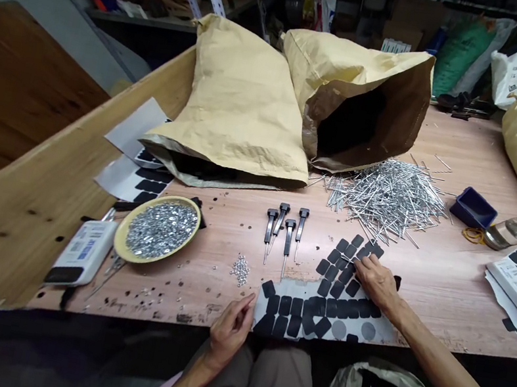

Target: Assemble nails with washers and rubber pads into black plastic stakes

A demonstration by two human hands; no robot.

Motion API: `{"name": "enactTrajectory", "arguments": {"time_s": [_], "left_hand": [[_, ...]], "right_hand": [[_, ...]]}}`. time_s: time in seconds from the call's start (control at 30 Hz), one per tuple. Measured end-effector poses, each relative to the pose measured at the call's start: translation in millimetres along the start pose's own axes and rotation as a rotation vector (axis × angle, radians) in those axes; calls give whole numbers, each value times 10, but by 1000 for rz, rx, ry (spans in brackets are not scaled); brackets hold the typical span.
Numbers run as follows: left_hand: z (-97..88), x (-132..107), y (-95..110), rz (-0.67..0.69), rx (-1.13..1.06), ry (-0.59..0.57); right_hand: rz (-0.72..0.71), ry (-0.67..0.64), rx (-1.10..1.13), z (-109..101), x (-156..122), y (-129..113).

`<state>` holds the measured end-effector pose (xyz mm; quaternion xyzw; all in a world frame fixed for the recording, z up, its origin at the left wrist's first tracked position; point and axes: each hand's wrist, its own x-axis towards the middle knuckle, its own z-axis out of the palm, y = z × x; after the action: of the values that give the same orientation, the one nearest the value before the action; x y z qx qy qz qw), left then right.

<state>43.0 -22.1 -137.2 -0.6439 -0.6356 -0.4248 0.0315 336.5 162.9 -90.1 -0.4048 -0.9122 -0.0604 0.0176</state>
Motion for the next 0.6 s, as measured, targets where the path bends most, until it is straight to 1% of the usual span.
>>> {"name": "enactTrajectory", "arguments": {"time_s": [0.07,0.1,0.13,0.17,0.23,0.27,0.3,0.37,0.4,0.43,0.5,0.57,0.6], "left_hand": [[6,-18,-7,-45,-30,2],[4,-31,-8,-77,-48,0],[-2,-42,-4,-115,-70,-5],[-13,-47,4,-158,-97,-15],[-39,-19,41,-257,-163,-46],[-49,25,68,-300,-194,-61],[-55,95,99,-340,-220,-73],[-38,306,166,-358,-216,-75],[-13,440,199,-374,-189,-103],[25,583,232,-392,-143,-151],[128,860,292,-450,-11,-290],[240,1074,339,-502,118,-458],[288,1147,356,-515,160,-540]], "right_hand": [[123,5,18,-30,59,75],[162,15,27,-40,77,82],[163,27,36,-47,83,61],[118,35,46,-51,76,12],[-43,33,68,-73,23,-136],[-102,32,76,-98,-20,-213],[-119,36,82,-140,-73,-277],[-42,61,101,-274,-212,-350],[16,75,119,-363,-303,-362],[66,84,143,-460,-412,-365],[123,66,189,-654,-695,-371],[158,-1,219,-792,-1064,-397],[174,-37,231,-826,-1270,-414]]}}
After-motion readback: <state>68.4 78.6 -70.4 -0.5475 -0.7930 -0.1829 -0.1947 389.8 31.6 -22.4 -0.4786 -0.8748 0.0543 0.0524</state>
